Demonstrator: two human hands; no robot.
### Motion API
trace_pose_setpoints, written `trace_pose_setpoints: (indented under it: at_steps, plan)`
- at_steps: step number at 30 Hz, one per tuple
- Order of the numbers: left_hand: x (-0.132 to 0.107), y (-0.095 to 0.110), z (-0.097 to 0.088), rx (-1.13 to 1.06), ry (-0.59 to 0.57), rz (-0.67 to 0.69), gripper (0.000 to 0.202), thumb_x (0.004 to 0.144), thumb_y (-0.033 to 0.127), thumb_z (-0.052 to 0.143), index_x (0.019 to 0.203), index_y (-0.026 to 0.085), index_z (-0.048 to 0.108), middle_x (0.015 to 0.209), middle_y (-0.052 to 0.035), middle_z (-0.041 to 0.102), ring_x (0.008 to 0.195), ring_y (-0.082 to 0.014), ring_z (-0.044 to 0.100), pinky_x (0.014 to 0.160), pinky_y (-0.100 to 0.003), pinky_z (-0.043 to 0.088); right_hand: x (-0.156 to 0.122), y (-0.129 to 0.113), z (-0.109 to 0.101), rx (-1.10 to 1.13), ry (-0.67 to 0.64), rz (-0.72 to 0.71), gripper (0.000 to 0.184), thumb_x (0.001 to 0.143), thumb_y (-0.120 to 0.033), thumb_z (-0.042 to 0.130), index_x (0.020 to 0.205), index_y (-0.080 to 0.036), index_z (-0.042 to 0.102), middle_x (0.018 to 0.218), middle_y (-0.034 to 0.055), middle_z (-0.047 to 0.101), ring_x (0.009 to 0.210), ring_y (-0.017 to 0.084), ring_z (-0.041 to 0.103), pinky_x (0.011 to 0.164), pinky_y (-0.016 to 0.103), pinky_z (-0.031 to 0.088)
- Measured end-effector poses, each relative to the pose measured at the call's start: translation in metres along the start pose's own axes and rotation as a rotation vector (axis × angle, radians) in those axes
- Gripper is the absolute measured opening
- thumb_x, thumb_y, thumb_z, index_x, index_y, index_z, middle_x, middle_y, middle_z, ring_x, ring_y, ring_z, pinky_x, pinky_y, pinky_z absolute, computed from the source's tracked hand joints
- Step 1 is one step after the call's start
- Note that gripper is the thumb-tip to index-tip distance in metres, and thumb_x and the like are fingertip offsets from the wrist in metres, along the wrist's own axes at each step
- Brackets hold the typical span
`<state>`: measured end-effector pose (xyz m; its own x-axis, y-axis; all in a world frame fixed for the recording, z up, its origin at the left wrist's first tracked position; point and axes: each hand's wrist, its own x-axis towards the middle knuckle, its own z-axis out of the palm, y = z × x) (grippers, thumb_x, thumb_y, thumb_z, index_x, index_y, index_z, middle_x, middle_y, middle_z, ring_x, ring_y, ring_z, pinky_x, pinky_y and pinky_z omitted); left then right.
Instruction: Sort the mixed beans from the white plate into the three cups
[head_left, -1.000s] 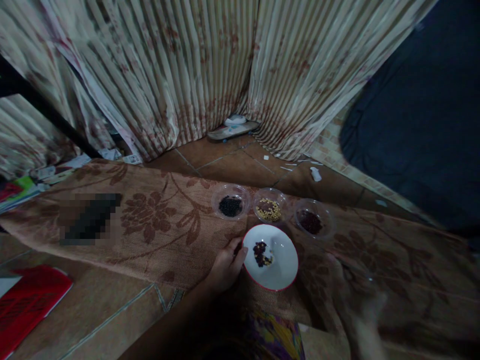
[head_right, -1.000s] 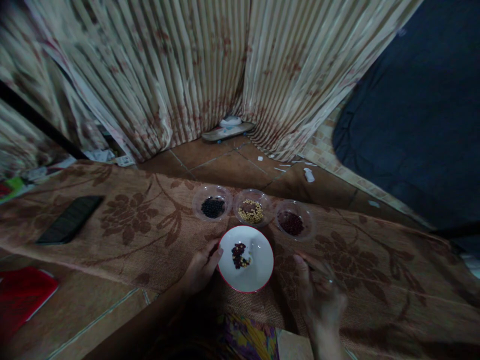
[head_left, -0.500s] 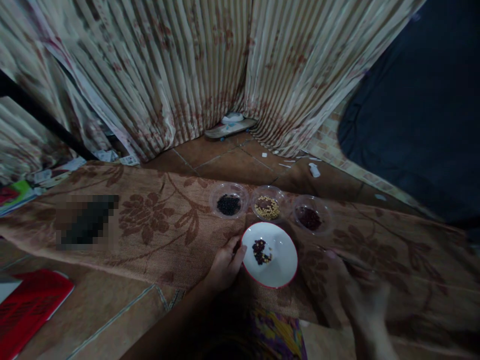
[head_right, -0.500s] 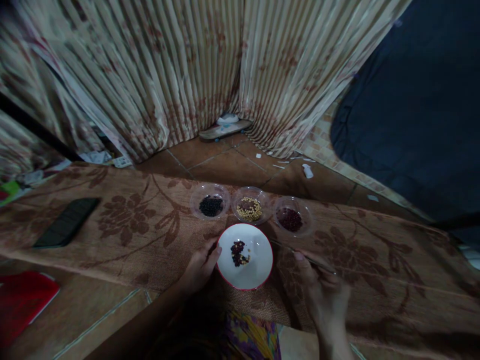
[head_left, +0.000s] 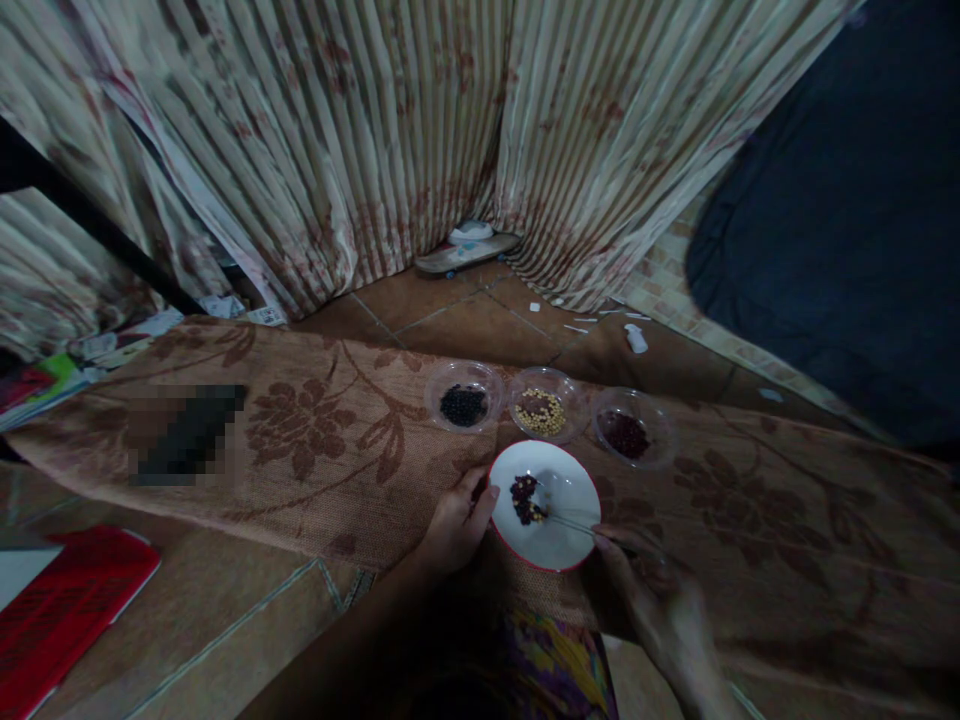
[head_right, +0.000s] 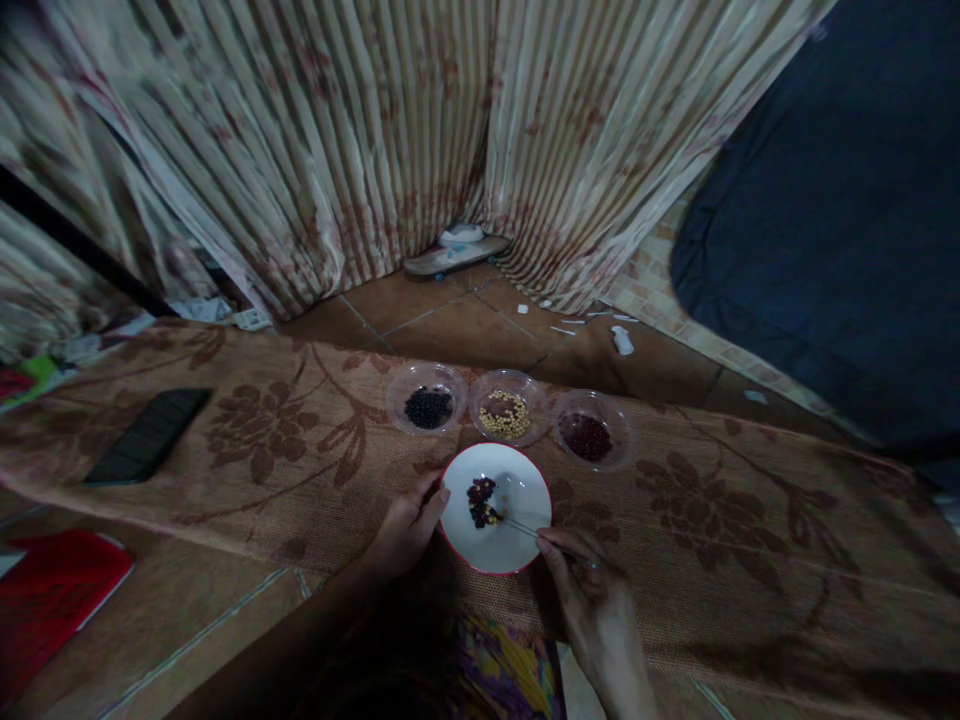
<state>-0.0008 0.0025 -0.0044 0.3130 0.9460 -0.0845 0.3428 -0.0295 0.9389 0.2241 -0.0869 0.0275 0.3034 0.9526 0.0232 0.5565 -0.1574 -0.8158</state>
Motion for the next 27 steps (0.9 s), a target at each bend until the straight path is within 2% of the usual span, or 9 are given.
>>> trace_pose_setpoints:
  at_steps: [6, 12, 20, 27]
  plan:
    - [0.0003, -0.0008, 0.0003, -0.024, -0.002, 0.010, 0.037, 0.091, 0.035, 0.043, 0.122, 0.018, 0.053, 0.100, -0.0055, 0.069, 0.084, -0.0182, 0.064, 0.076, -0.027, 0.047, 0.0014, 0.0092, 0.0053, -0.005, 0.012, -0.049, 0.027, 0.081, -0.044, 0.058, 0.086, -0.020, 0.070, 0.095, 0.0086, 0.069, 0.093, 0.024, 0.064, 0.073, 0.032, 0.054]
    - [-0.0002, -0.0022, 0.0009, -0.002, -0.003, 0.008, 0.036, 0.092, 0.036, 0.042, 0.121, 0.018, 0.053, 0.090, -0.0036, 0.069, 0.077, -0.0170, 0.063, 0.072, -0.025, 0.047, 0.0008, 0.0040, 0.0047, -0.035, -0.018, -0.071, 0.026, 0.083, -0.043, 0.056, 0.087, -0.022, 0.070, 0.096, 0.0073, 0.069, 0.092, 0.022, 0.064, 0.076, 0.031, 0.053]
    - [-0.0001, -0.0012, 0.0011, -0.011, -0.001, -0.003, 0.037, 0.091, 0.035, 0.042, 0.122, 0.018, 0.052, 0.093, -0.0041, 0.069, 0.078, -0.0168, 0.063, 0.073, -0.025, 0.047, -0.0009, 0.0050, 0.0052, -0.063, -0.014, -0.105, 0.023, 0.084, -0.041, 0.055, 0.088, -0.023, 0.069, 0.097, 0.0063, 0.069, 0.091, 0.021, 0.064, 0.077, 0.032, 0.051]
    - [0.0000, -0.0007, 0.0004, 0.003, -0.013, 0.008, 0.036, 0.092, 0.035, 0.041, 0.122, 0.017, 0.052, 0.093, -0.0046, 0.069, 0.079, -0.0168, 0.063, 0.074, -0.025, 0.047, -0.0001, 0.0071, 0.0047, -0.070, -0.005, -0.072, 0.023, 0.084, -0.041, 0.056, 0.089, -0.023, 0.069, 0.099, 0.0062, 0.069, 0.092, 0.021, 0.064, 0.077, 0.031, 0.051]
